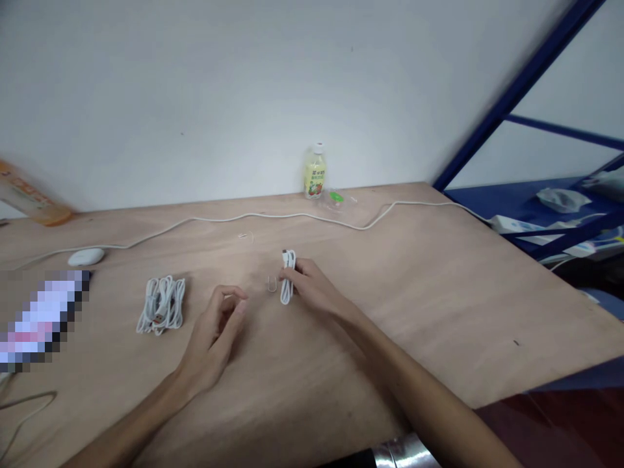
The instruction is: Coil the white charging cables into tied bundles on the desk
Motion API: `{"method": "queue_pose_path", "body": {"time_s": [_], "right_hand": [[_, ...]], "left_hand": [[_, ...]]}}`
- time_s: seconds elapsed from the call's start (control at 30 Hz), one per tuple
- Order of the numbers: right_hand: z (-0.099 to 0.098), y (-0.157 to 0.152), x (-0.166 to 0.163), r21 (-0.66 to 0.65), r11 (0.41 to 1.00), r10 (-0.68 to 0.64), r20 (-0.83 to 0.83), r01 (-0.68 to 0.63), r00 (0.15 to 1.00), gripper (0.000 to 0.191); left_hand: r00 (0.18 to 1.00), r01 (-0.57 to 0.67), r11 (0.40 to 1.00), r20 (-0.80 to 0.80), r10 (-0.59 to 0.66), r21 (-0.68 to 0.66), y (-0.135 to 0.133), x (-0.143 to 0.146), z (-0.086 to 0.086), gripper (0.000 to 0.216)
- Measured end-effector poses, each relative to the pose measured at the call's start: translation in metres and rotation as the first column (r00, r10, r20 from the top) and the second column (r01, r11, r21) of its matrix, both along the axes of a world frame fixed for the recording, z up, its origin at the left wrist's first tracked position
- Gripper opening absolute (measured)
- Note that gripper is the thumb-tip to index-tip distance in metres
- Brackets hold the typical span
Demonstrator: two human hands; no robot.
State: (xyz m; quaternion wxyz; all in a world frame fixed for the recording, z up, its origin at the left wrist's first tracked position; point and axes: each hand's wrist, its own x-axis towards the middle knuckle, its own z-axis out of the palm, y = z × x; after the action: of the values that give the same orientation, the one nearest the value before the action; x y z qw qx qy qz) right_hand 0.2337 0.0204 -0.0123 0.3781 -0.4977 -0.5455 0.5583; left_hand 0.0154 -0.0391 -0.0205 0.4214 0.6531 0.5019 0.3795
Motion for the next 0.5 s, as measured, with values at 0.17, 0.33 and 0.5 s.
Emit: {"method": "queue_pose_path", "body": {"time_s": [0.17, 0.33, 0.5], "right_hand": [[0.01, -0.012, -0.01, -0.026, 0.939, 0.335, -0.17, -0.344, 0.927, 0.04], [0.008, -0.017, -0.018, -0.015, 0.937, 0.336, -0.23, -0.349, 0.913, 0.042], [0.001, -0.016, -0.023, -0.065, 0.964, 0.228, -0.297, -0.258, 0.927, 0.047]], "left_hand": [[0.974, 0.195, 0.97, 0.14, -0.176, -0.142, 0.0, 0.001, 0.004, 0.048], [0.947, 0.263, 0.937, 0.245, -0.206, -0.231, 0.001, 0.006, 0.002, 0.047], [0.969, 0.189, 0.957, 0.202, -0.145, -0.219, 0.002, 0.007, 0.002, 0.045]]}}
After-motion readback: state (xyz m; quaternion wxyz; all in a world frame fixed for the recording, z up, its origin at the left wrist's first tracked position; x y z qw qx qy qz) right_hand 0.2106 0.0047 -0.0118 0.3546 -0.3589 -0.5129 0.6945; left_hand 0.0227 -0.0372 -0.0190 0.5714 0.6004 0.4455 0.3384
